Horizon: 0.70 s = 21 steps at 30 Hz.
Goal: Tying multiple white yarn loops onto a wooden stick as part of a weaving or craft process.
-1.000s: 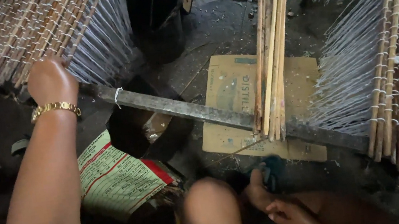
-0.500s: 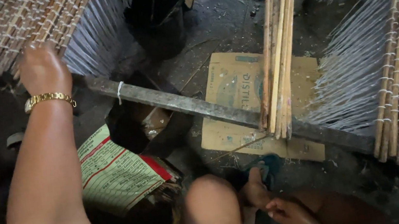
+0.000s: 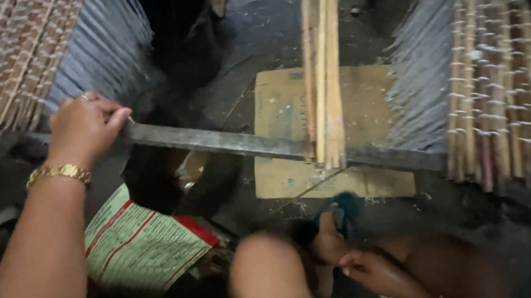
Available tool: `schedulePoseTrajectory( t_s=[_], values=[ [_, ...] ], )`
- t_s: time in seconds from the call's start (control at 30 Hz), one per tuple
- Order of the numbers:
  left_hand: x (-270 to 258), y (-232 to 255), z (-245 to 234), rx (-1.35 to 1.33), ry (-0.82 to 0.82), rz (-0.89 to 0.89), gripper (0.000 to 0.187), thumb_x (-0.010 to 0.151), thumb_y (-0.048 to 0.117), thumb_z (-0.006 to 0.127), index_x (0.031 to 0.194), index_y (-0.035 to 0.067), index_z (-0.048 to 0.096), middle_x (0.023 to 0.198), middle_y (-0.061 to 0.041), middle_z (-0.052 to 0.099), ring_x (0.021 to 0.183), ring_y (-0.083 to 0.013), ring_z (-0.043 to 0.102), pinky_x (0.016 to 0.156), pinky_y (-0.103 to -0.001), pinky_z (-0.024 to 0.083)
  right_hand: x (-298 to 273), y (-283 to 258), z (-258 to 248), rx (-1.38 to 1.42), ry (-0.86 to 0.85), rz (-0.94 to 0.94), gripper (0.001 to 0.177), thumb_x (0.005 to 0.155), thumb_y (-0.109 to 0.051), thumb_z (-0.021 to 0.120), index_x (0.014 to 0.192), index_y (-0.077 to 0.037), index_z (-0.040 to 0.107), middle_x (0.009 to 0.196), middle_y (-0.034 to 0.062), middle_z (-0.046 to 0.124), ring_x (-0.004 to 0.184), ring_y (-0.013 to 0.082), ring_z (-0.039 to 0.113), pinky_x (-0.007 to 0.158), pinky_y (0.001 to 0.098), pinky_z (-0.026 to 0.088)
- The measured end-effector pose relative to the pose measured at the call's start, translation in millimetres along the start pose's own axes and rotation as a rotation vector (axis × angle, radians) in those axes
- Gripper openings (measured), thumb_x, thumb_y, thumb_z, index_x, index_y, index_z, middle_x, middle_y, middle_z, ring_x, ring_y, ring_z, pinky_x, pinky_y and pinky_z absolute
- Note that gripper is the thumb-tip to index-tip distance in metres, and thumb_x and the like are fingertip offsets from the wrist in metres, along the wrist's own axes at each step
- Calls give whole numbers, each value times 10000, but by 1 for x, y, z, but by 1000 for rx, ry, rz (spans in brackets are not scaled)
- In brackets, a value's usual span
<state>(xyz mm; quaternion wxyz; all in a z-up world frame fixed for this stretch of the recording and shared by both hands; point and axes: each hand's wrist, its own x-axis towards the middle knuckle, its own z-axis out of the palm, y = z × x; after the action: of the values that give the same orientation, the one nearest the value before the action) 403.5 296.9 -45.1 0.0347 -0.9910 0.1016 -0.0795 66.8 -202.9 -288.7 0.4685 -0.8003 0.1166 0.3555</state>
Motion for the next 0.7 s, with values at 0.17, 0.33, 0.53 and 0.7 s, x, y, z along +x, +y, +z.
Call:
schedulePoseTrajectory(
  t_s=[0.17, 0.33, 0.53, 0.7],
  values=[
    [26, 94, -39, 263, 235, -77, 392, 963, 505, 708, 1147, 160, 737, 1165, -135, 695, 1076, -360, 613, 771, -490, 546, -8, -7, -7, 91, -57, 37, 198, 961, -269, 695, 1118, -173, 766, 1142, -38, 811, 1103, 78, 748, 966, 261, 563],
    [22, 245, -65, -645, -5, 48, 409, 1001, 477, 580, 901, 119, 751, 884, -130, 772, 782, -346, 713, 657, -489, 480, -30, -33, -18, -31, -136, 86, 291, 991, -322, 637, 1251, -218, 717, 1306, -40, 757, 1241, 103, 702, 1030, 260, 538],
    [24, 305, -49, -709, -326, -10, 398, 954, 434, 565, 991, 97, 772, 886, -103, 765, 768, -276, 687, 656, -438, 499, -46, -26, -9, -237, 64, -150, 223, 919, -354, 694, 1123, -276, 740, 1086, -70, 829, 1049, 83, 776, 917, 226, 557],
    [44, 267, -7, -968, -270, -214, 307, 955, 327, 553, 870, 100, 742, 781, -94, 718, 659, -234, 682, 552, -375, 500, -71, -41, -14, -231, 123, -246, 248, 940, -351, 672, 1157, -245, 730, 1075, -48, 791, 1037, 131, 746, 888, 283, 549]
  ],
)
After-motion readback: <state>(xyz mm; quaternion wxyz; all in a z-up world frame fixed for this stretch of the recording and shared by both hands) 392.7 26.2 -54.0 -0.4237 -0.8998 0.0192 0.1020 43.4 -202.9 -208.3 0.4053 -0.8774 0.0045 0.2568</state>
